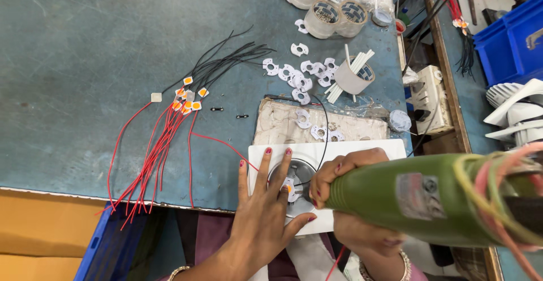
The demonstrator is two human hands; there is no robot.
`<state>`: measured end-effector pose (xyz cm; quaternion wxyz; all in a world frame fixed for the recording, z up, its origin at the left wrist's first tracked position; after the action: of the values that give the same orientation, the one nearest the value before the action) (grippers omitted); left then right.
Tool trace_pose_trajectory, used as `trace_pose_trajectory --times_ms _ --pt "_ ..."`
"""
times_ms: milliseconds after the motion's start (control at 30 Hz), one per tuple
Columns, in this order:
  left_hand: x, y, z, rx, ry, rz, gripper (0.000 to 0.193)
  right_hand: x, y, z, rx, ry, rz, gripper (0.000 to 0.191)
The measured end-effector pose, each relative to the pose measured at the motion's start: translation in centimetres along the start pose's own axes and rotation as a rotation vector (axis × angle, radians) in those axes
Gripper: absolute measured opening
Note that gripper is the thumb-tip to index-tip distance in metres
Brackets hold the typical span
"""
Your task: The person assembles LED light fixtures by hand, inserting LED modules into a white dual-recessed housing and connecting red and black wires. They use a green electric screwdriver to secure components and adjust wiring inside the fixture.
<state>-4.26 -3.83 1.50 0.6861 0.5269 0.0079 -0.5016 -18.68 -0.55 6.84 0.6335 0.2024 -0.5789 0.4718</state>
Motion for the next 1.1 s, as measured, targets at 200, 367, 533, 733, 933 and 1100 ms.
trace_pose_trajectory --times_ms 200,367,533,733,933,1100 --pt "-0.9 0.5 -0.6 -0.071 -0.031 0.012 0.072 1.7 -0.3 0.1 0.042 0.012 0.08 0.097" --pt "-1.2 0.7 -1.3 -0.112 -0.044 -0.041 0.063 5.4 3.8 3.5 -0.075 0.072 0.06 0.092" --pt "-1.4 1.8 -0.7 -0.048 -0.002 -0.108 0.052 13.8 11.5 5.6 0.097 0.08 0.397 0.087" --pt "-3.3 4.9 2.3 -0.225 -0.059 -0.228 0.036 16.6 20.5 3.7 -0.013 0.127 0.293 0.084" --pt "-4.8 -0.9 10.0 0.124 -0.123 -0.478 0.051 16.1 23.8 3.2 -0.262 0.439 -0.1 0.058" --pt "-3.9 -11.4 17.5 0.44 -0.173 -0.345 0.1 13.4 22.1 -0.7 -0.755 0.971 -0.803 0.023"
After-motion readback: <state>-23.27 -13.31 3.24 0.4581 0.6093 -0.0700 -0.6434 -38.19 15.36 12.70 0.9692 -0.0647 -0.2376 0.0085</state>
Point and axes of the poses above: each hand's wrist, its own z-axis towards the middle knuckle, its own y-axis out of the back of the hand, x = y × z, the point moved 5 cm from there along z, towards the middle knuckle, and after that the axes turned 13 degrees about -x, right-handed, at the moved point
